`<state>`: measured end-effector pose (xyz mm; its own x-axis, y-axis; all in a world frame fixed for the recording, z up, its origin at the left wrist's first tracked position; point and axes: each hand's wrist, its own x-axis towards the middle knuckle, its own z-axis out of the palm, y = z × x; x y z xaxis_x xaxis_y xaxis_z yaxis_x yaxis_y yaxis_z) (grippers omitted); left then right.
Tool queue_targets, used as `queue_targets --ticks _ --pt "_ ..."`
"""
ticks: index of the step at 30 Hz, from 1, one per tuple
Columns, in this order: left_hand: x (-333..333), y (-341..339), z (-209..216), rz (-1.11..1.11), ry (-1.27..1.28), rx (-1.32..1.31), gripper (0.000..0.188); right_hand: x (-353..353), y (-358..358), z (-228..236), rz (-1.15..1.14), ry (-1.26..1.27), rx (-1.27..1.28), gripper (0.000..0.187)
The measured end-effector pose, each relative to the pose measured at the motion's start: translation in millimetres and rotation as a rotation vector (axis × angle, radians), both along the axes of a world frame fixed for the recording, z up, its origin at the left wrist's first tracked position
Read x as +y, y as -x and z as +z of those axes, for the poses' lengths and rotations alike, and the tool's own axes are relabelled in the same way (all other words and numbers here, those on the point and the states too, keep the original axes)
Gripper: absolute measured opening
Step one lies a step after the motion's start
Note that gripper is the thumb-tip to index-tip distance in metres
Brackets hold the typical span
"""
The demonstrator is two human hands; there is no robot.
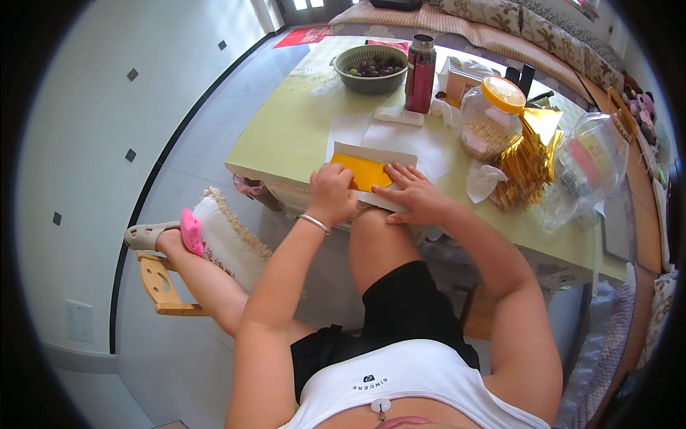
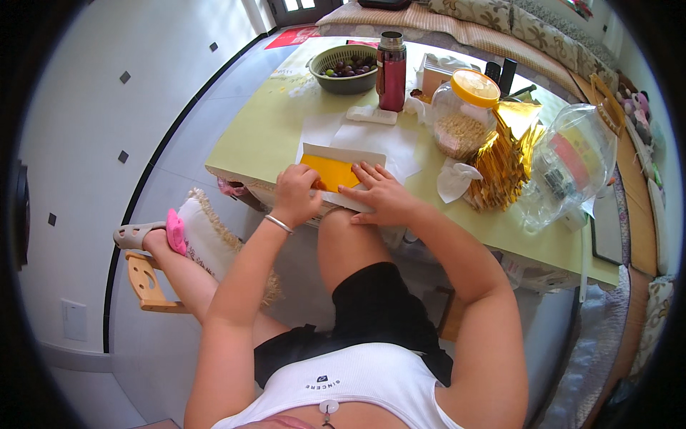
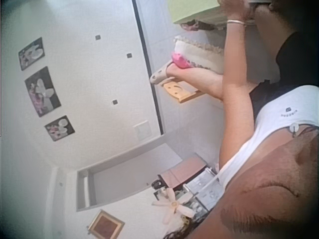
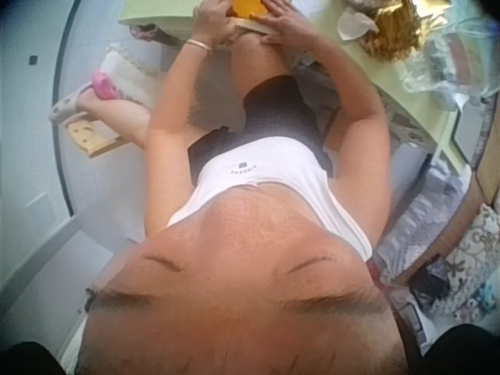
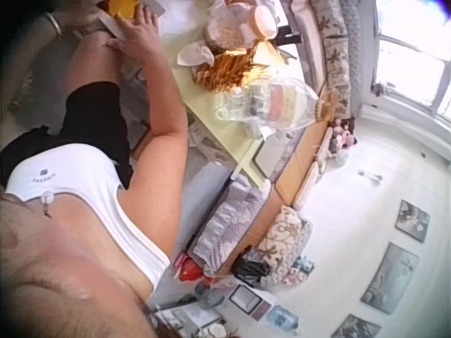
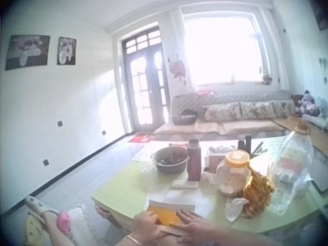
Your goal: The person sits on the floor and folds a yellow sheet of paper on a low table. They repeatedly fold the paper in half, crease the edges, and place the folded piece aside before picking up another sheet to repeat the process.
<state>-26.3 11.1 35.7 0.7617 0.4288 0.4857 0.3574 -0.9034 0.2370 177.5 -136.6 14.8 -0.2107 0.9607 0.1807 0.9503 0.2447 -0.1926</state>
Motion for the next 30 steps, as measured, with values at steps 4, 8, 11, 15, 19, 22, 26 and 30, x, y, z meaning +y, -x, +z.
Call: queue_targets --ticks 4,8,11,15,19,22,26,30 --pt "16 22 -2 -0.190 -0.232 -0.044 0.017 -2 -3 9 0.051 0.018 0.107 0.061" --pt "19 28 -8 -0.246 -0.173 -0.017 0.015 0 -21 15 0.095 0.089 0.267 0.042" --pt "13 26 -9 -0.341 -0.134 -0.084 0.010 0 -35 20 0.105 0.054 0.239 0.031" --pt "13 21 -7 -0.417 0.111 -0.138 0.007 2 -25 14 0.062 -0.014 0.532 0.024" --pt "18 18 -10 -0.300 0.297 -0.102 0.009 7 22 29 -0.211 -0.056 0.579 0.022" --pt "15 4 -5 -0.232 0.337 -0.070 0.020 12 40 22 -0.340 -0.200 0.548 0.022" --pt "13 -3 -11 -0.059 0.332 -0.122 0.041 20 42 1 -0.352 -0.345 0.457 0.021" --pt "15 -6 -19 0.004 0.329 -0.098 0.050 19 48 -5 -0.348 -0.438 0.436 0.019"
